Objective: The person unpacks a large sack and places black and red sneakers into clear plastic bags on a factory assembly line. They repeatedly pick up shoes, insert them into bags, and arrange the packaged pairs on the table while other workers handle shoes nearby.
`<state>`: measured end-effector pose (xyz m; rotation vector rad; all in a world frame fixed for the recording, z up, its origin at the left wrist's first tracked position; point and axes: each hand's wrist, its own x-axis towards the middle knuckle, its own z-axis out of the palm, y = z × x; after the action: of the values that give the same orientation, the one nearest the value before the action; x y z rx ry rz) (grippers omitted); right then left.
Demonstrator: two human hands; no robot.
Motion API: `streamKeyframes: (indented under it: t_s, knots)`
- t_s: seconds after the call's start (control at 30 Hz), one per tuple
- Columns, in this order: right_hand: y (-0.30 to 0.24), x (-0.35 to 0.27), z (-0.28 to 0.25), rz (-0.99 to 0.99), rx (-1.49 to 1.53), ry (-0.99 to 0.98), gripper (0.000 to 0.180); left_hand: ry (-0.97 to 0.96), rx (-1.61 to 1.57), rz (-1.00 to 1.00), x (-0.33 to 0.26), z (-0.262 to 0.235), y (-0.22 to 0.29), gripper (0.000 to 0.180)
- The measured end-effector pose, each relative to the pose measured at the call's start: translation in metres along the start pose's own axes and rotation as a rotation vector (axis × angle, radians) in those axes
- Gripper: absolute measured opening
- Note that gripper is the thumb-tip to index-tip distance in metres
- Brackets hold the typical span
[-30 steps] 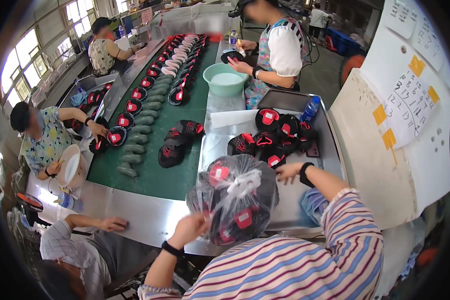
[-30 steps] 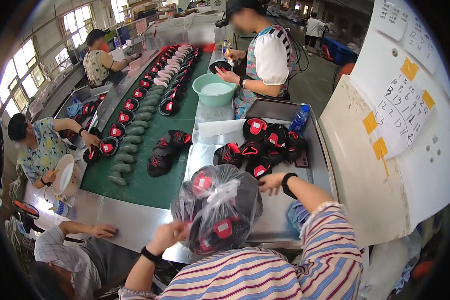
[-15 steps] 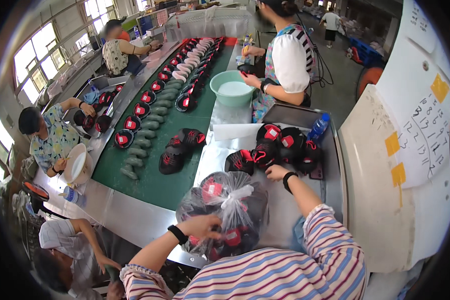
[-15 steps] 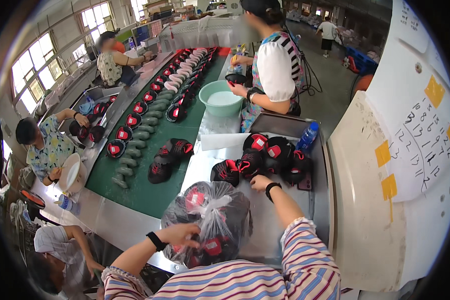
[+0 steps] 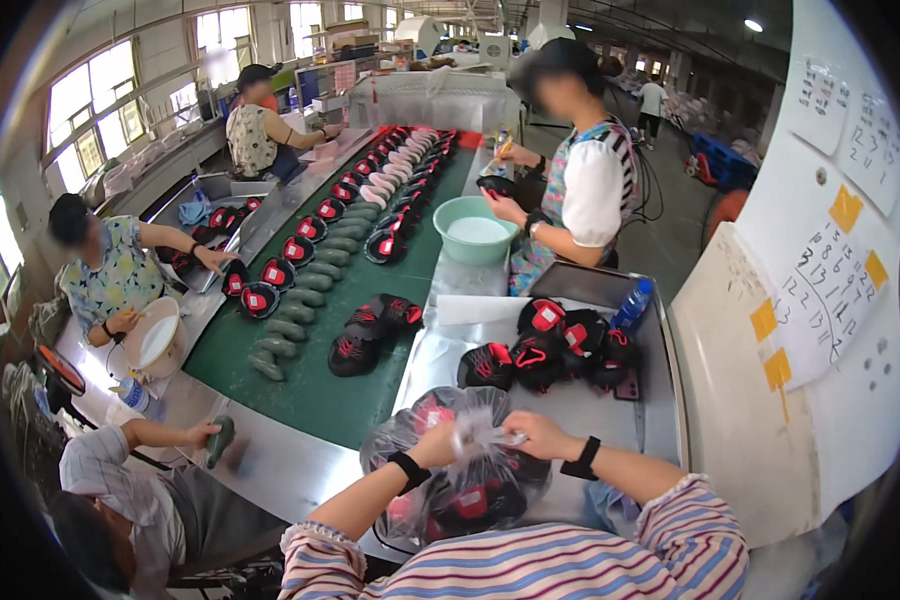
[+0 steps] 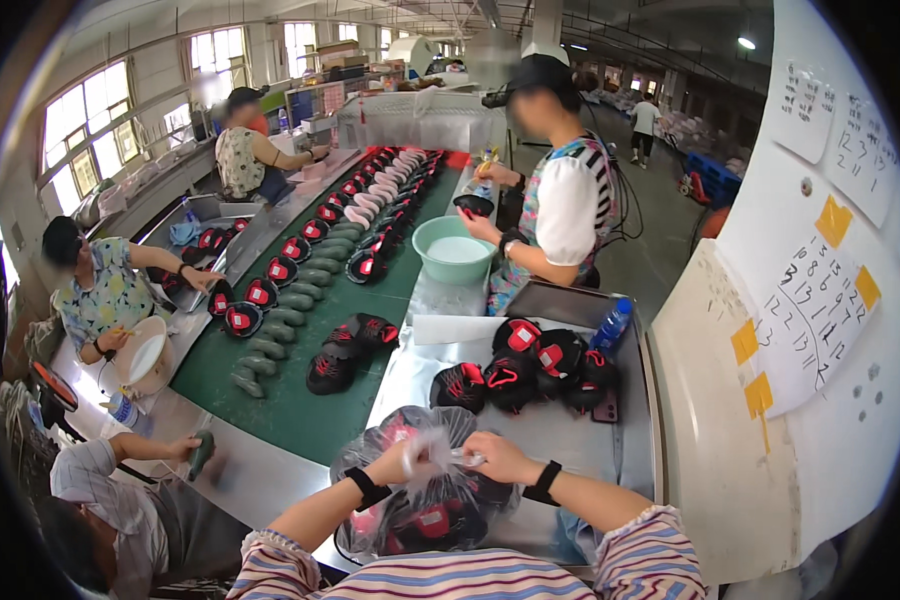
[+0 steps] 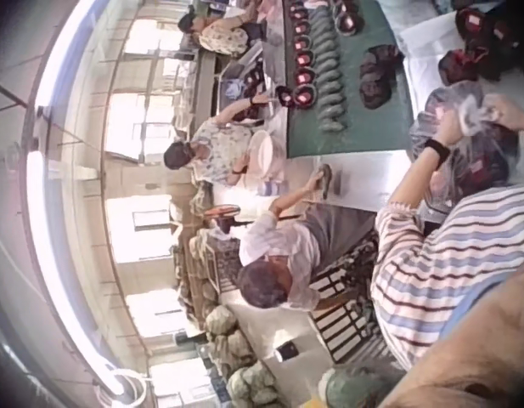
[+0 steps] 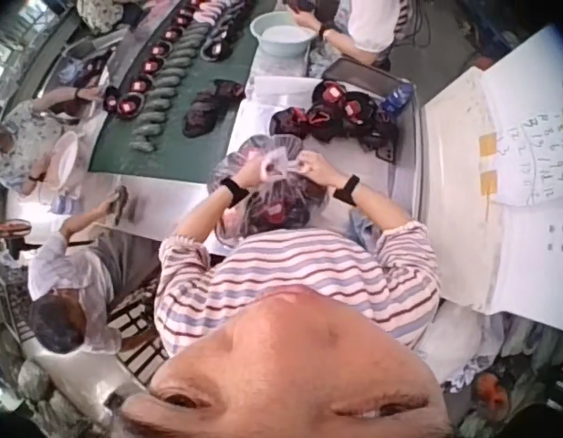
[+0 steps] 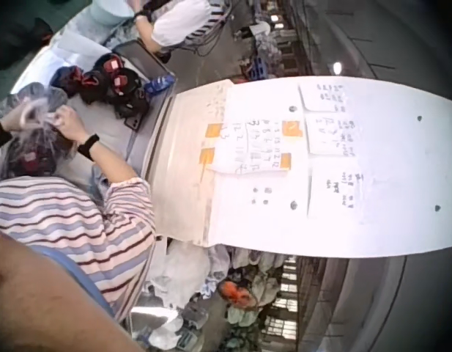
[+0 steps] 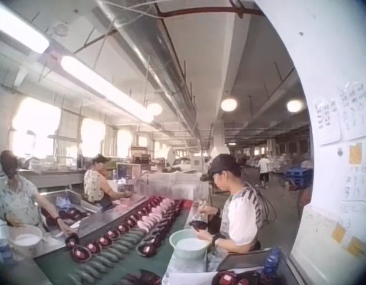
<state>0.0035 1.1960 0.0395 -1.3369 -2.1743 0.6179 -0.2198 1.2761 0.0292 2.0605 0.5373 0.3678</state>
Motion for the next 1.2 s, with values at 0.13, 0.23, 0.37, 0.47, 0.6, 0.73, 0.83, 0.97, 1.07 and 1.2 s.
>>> streamKeyframes:
  t_s: [0.13, 0.23, 0.37, 0.47, 0.6, 0.73, 0.83, 0.97, 1.07, 1.2]
  knots:
    - [-0.049, 0.026, -0.022, 0.224, 0.253, 0.096, 0.008, 0.215, 0.137, 0.147, -0.010, -0.003, 0.001, 0.036]
    - [-0.082, 0.046, -0.049, 0.222, 0.372, 0.177, 0.007, 0.238, -0.273, 0.028, -0.013, -0.008, 0.026, 0.036]
    - [-0.093, 0.047, -0.073, -0.046, 0.170, -0.197, 0.013, 0.185, 0.061, 0.350, -0.026, -0.007, 0.037, 0.023]
    - [-0.063, 0.023, -0.074, 0.079, -0.025, -0.346, 0.022, 0.261, -0.154, 0.095, -0.026, 0.003, 0.022, 0.021]
    - [-0.076, 0.021, -0.111, 0.262, 0.155, -0.250, 0.026, 0.420, -0.274, 0.049, -0.024, -0.017, 0.034, 0.023]
    - [-0.080, 0.016, -0.120, -0.069, 0.050, -0.391, 0.032, 0.452, -0.375, -0.232, -0.022, -0.017, 0.016, 0.029]
    - [-0.100, 0.004, -0.137, 0.083, 0.154, -0.360, 0.034, 0.504, -0.174, -0.171, -0.029, -0.014, 0.018, 0.034]
    - [-0.093, -0.004, -0.150, 0.122, 0.277, -0.079, 0.032, 0.376, -0.177, -0.066, -0.023, -0.016, 0.031, 0.035]
    - [-0.085, -0.002, -0.145, 0.376, 0.495, -0.013, 0.030, 0.164, -0.249, -0.078, -0.024, -0.018, 0.039, 0.032]
    - [-0.082, 0.015, -0.125, 0.121, 0.557, 0.001, 0.033, 0.159, 0.032, -0.073, -0.014, -0.014, 0.067, 0.039]
